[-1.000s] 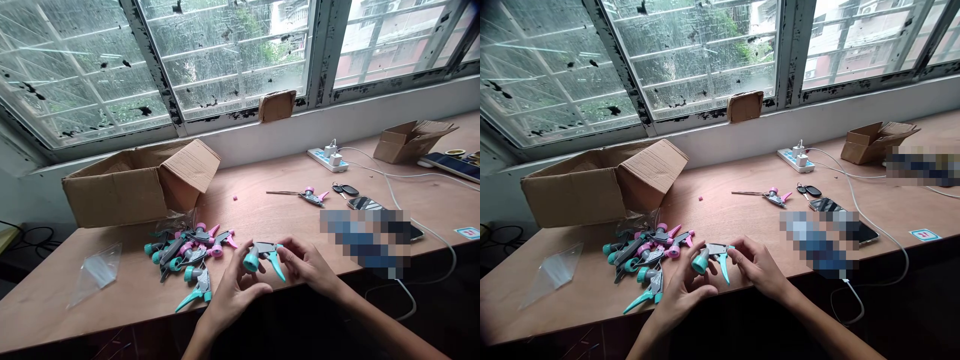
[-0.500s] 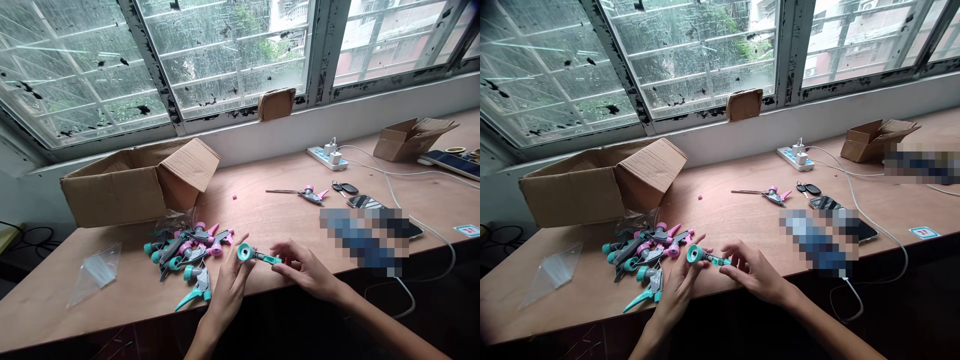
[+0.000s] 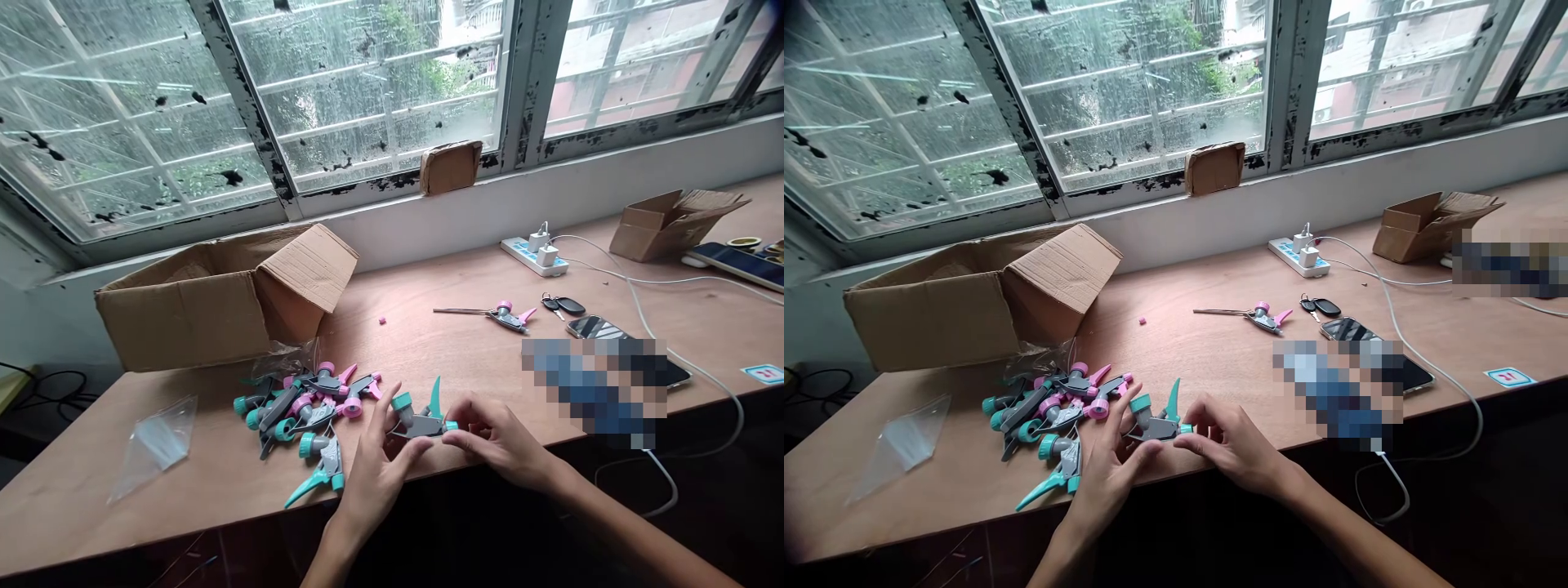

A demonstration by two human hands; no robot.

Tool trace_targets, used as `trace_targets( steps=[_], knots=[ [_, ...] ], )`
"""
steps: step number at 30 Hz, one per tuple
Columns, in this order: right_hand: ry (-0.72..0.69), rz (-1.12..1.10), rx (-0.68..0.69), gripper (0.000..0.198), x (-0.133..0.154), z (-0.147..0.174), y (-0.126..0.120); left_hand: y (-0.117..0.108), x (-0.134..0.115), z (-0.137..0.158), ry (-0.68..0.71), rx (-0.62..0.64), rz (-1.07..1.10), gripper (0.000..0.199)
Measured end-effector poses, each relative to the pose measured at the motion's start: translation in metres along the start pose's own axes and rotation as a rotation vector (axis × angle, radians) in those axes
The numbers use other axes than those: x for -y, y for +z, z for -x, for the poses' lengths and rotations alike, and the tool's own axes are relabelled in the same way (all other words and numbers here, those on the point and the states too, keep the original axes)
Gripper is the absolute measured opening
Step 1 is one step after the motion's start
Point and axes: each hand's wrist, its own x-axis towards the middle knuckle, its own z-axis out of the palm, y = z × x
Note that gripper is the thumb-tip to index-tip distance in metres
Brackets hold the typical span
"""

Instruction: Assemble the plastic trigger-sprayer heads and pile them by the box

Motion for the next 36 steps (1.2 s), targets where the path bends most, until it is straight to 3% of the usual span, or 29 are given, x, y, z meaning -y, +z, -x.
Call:
trace_targets(
  steps=[4, 10, 16, 20, 24, 29, 34, 36],
  knots=[
    [0.023, -0.024, 0.000, 0.032, 0.000, -0.001, 0.000, 0.003, 0.003, 0.000, 0.001, 0.061, 0.073, 0.077],
    [-0.044, -0.030, -0.008, 0.026, -0.006, 0.004, 0.003, 0.002, 0.011, -0.002, 0.043, -0.071, -0.039, 0.061],
    [-0.126, -0.042, 0.001, 0.023, -0.004, 0.005, 0.004, -0.003, 0.012, 0.000, 0.031, -0.025, 0.074, 0.070],
    [-0.135, -0.079, -0.025, 0.015, -0.006, 0.005, 0.006, -0.004, 0.002, 0.000, 0.125, 0.037, -0.156, 0.040],
    [-0.163, -0.103, -0.057, 0.029, -0.010, 0.007, 0.007, -0.004, -0.005, -0.002, 0.142, 0.111, -0.224, 0.041],
    [-0.123, -0.108, -0.002, 0.024, -0.004, 0.005, 0.001, -0.002, -0.006, -0.001, 0.113, 0.106, -0.277, 0.042],
    [-0.204, 0.062, 0.024, 0.055, 0.003, -0.001, -0.002, 0.000, -0.007, -0.001, 0.110, 0.124, -0.289, 0.043],
    [-0.180, 0.011, 0.019, 0.047, 0.002, 0.000, -0.002, 0.000, -0.007, 0.000, 0.093, 0.123, -0.282, 0.045]
  ],
)
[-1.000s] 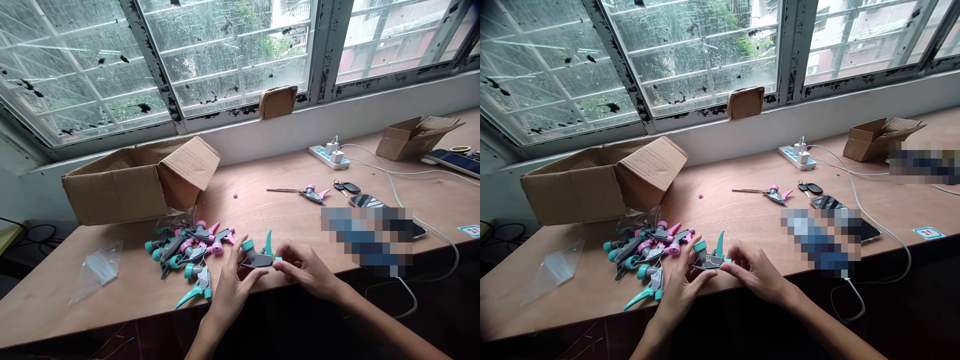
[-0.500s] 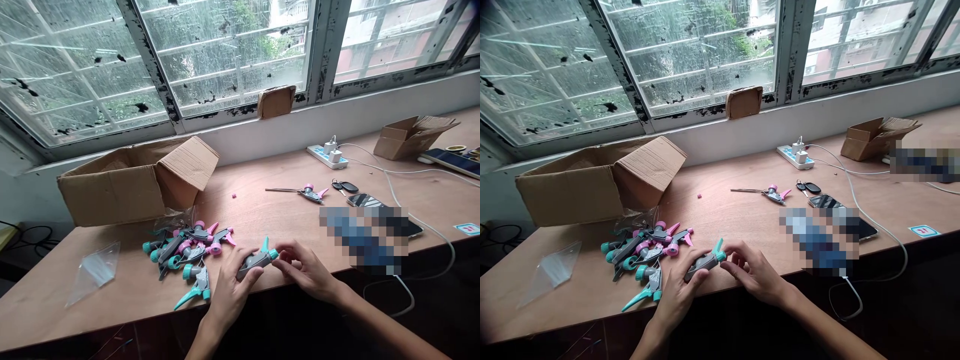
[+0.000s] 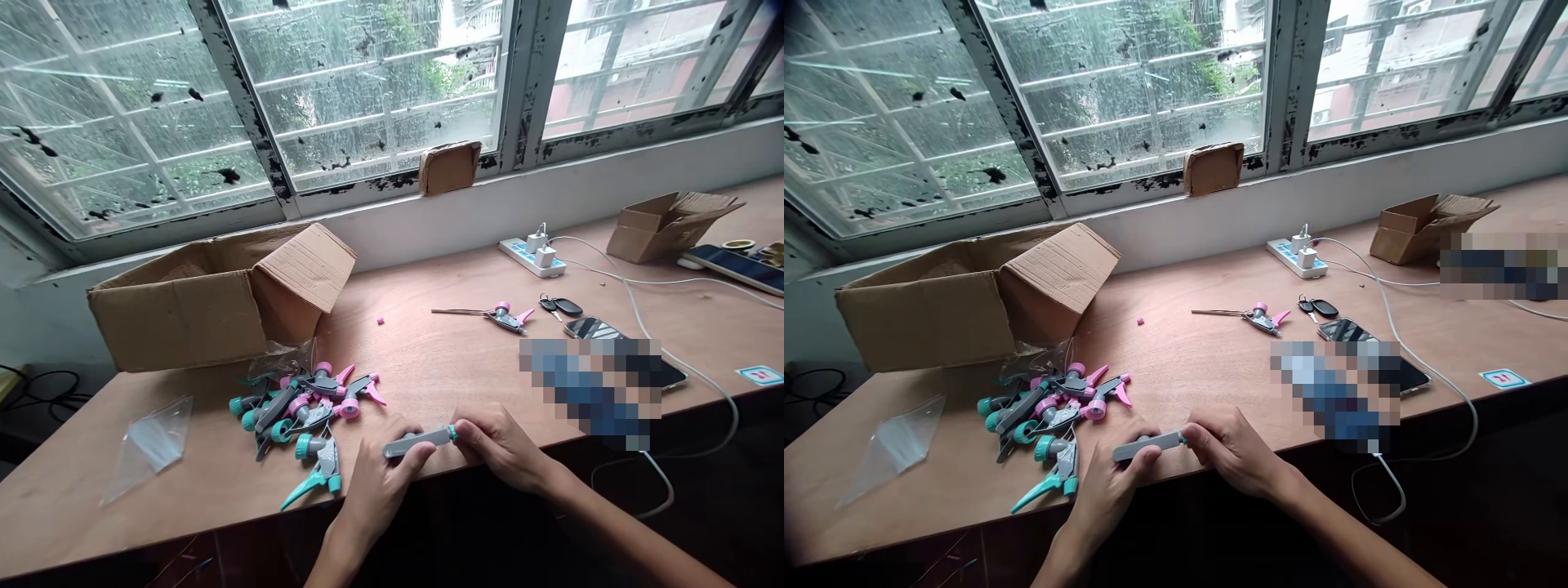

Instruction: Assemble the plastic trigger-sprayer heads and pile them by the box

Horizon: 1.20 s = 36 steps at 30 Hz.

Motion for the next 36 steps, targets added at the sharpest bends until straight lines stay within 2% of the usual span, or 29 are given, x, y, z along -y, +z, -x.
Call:
trace_targets(
  steps=[2, 5, 8, 10, 15, 18, 23, 29, 32, 36],
  knots=[
    [0.037, -0.071, -0.018, 0.032, -0.002, 0.002, 0.002, -0.001, 0.000, 0.000, -0.016, 0.000, 0.021, 0.047],
    [0.063, -0.126, -0.032, 0.038, -0.005, 0.007, 0.005, -0.002, 0.001, 0.001, -0.036, -0.002, 0.064, 0.047],
    [0.098, -0.130, -0.026, 0.025, -0.004, 0.008, 0.005, -0.002, 0.000, 0.000, -0.042, -0.007, 0.073, 0.046],
    [0.118, -0.095, -0.012, 0.025, -0.002, 0.006, 0.003, -0.001, 0.000, -0.001, -0.031, -0.018, 0.056, 0.046],
    [0.053, 0.076, 0.004, 0.036, 0.001, 0.003, -0.001, 0.000, 0.000, -0.001, -0.024, -0.021, 0.024, 0.045],
    [0.035, 0.046, -0.019, 0.027, -0.002, 0.005, 0.003, -0.001, 0.002, -0.001, -0.034, -0.013, 0.040, 0.047],
    [-0.018, 0.070, -0.073, 0.024, -0.005, 0.007, 0.006, -0.003, 0.002, -0.002, -0.037, -0.006, 0.044, 0.047],
    [-0.046, 0.210, -0.019, 0.037, -0.003, 0.005, 0.003, -0.003, -0.002, 0.000, -0.041, 0.016, 0.005, 0.043],
    [-0.038, 0.177, -0.050, 0.025, -0.005, 0.009, 0.006, -0.003, -0.001, 0.001, -0.041, 0.016, 0.038, 0.044],
    [-0.124, 0.135, -0.114, 0.017, -0.006, 0.011, 0.009, -0.003, 0.000, -0.001, -0.043, 0.001, 0.053, 0.044]
  ],
)
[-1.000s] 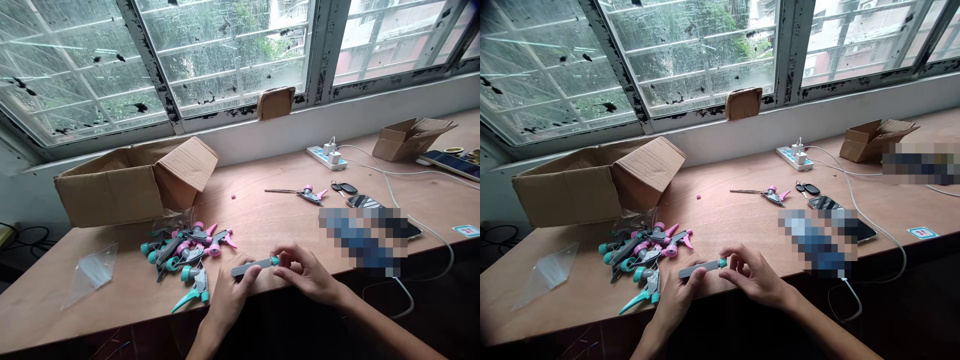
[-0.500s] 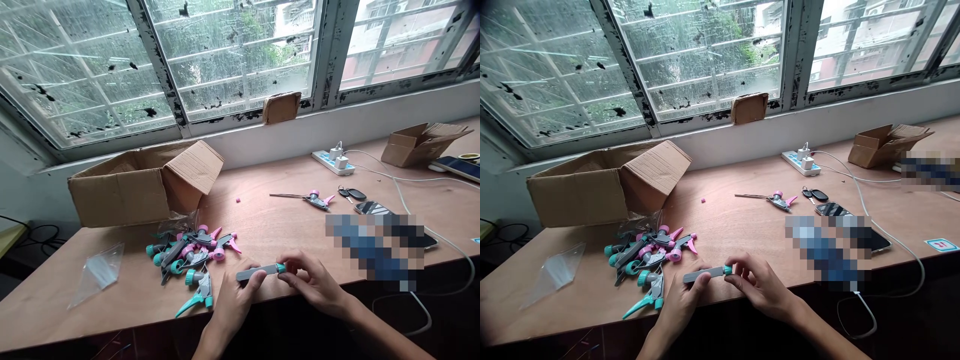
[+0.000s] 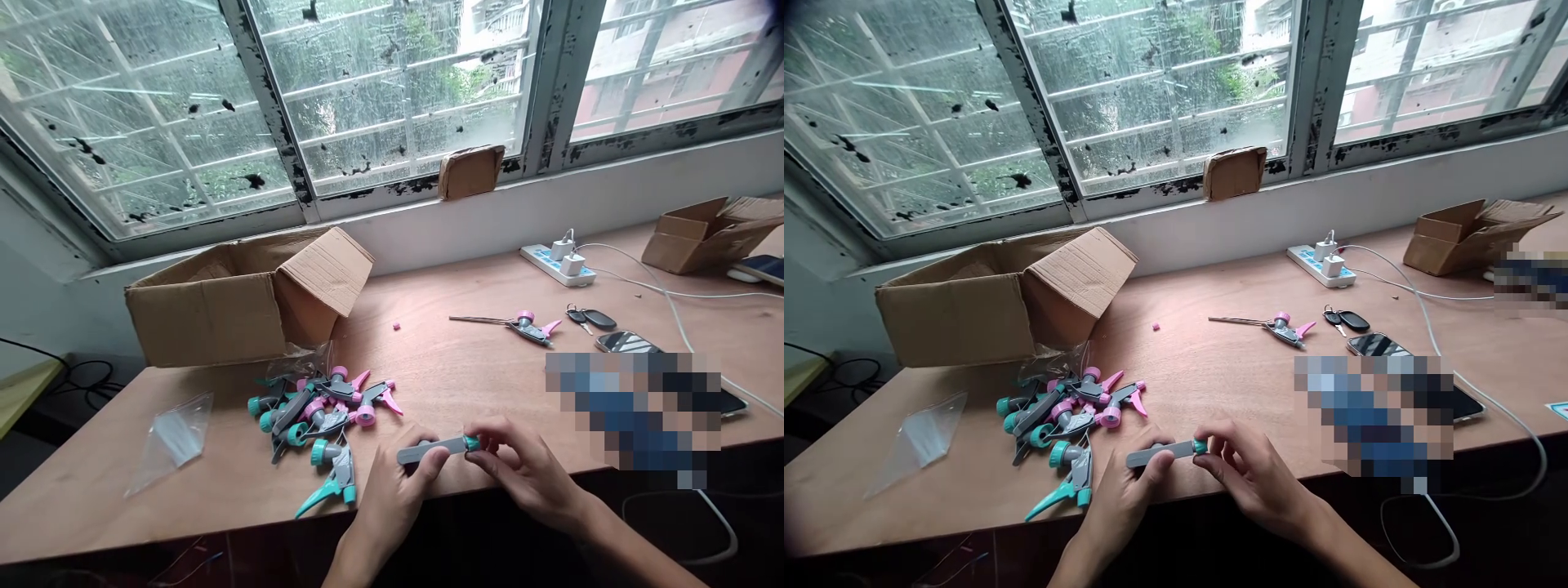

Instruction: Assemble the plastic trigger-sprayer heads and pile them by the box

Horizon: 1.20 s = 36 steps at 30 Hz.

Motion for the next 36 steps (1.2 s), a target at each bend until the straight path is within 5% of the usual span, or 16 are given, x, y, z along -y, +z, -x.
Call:
trace_targets(
  steps=[11, 21, 30, 36],
  knots=[
    [0.063, 0.075, 0.023, 0.021, -0.0012, -0.0029, -0.0035, -0.0018, -0.0004, 0.0005, -0.031, 0.049, -0.026, 0.041],
    [-0.041, -0.019, -0.061, 0.009, 0.0026, -0.0065, -0.0022, -0.0019, 0.0054, -0.0010, -0.019, 0.054, 0.023, 0.043],
    [0.010, 0.083, -0.011, 0.022, 0.0020, -0.0065, -0.0033, -0.0028, 0.0044, -0.0009, -0.024, 0.093, 0.030, 0.038],
    [-0.112, 0.039, -0.067, 0.011, 0.0017, -0.0038, 0.0003, -0.0024, 0.0060, -0.0023, -0.027, 0.075, 0.043, 0.038]
  ],
)
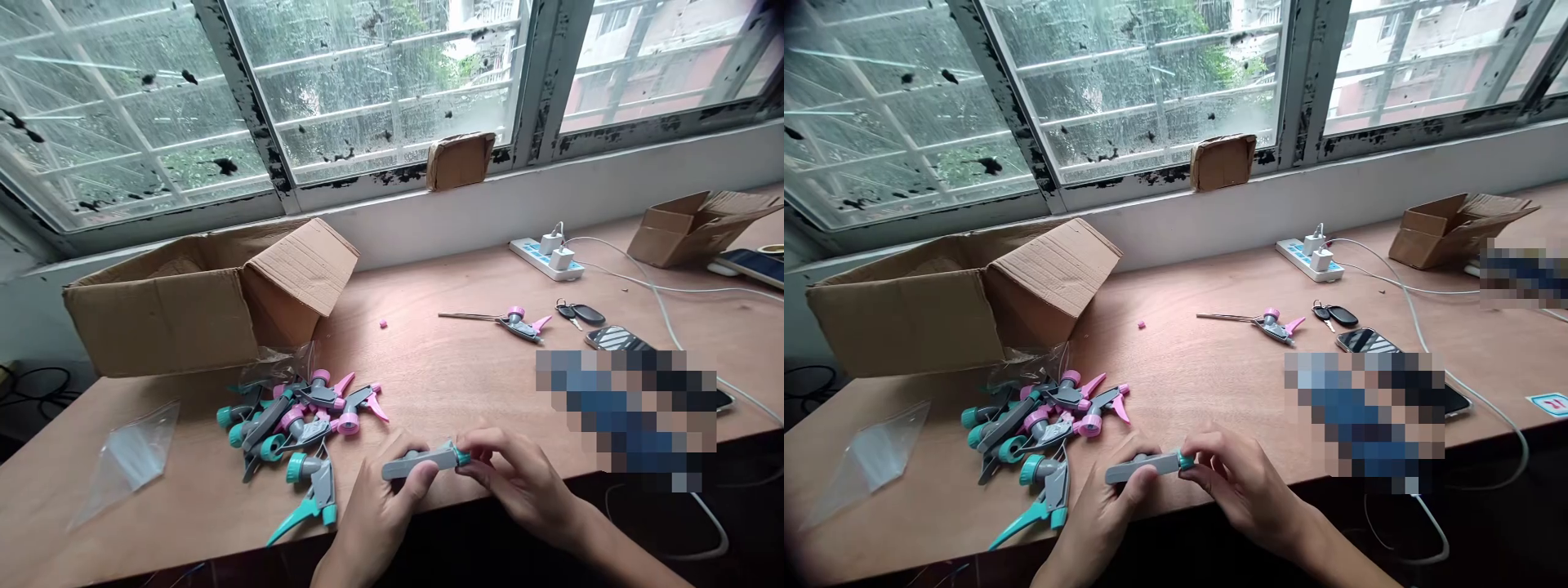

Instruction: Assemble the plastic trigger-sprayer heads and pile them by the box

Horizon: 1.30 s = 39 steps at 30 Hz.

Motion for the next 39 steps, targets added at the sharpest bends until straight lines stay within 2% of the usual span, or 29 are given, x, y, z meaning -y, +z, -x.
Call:
trace_targets(
  steps=[3, 10, 14, 21, 23, 24, 27, 31, 39],
  knots=[
    [-0.004, 0.037, -0.013, 0.010, 0.000, -0.001, -0.001, -0.001, 0.002, -0.001, -0.011, 0.022, -0.010, 0.039],
    [0.003, 0.102, 0.119, 0.023, 0.002, -0.005, -0.006, -0.004, -0.001, -0.001, 0.020, 0.097, 0.034, 0.035],
    [-0.050, 0.132, 0.053, 0.015, 0.000, -0.001, -0.002, -0.004, -0.001, 0.001, 0.011, 0.079, 0.045, 0.038],
    [-0.244, 0.175, -0.009, 0.026, 0.000, 0.002, 0.002, -0.003, 0.001, 0.001, -0.002, 0.094, 0.071, 0.042],
    [-0.293, 0.237, -0.016, 0.016, 0.003, 0.000, 0.002, -0.004, -0.001, 0.001, -0.001, 0.115, 0.079, 0.042],
    [-0.299, 0.268, -0.006, 0.016, 0.005, 0.000, 0.002, -0.004, -0.001, 0.001, 0.004, 0.126, 0.084, 0.041],
    [-0.245, 0.317, 0.051, 0.035, 0.007, 0.000, 0.002, -0.004, -0.002, 0.002, 0.019, 0.149, 0.100, 0.040],
    [-0.206, 0.304, 0.083, 0.040, 0.008, -0.001, 0.004, -0.004, -0.001, 0.004, 0.014, 0.147, 0.111, 0.040],
    [-0.360, 0.430, 0.009, 0.036, 0.010, -0.005, 0.005, -0.002, -0.001, 0.003, 0.029, 0.119, 0.116, 0.047]
  ],
)
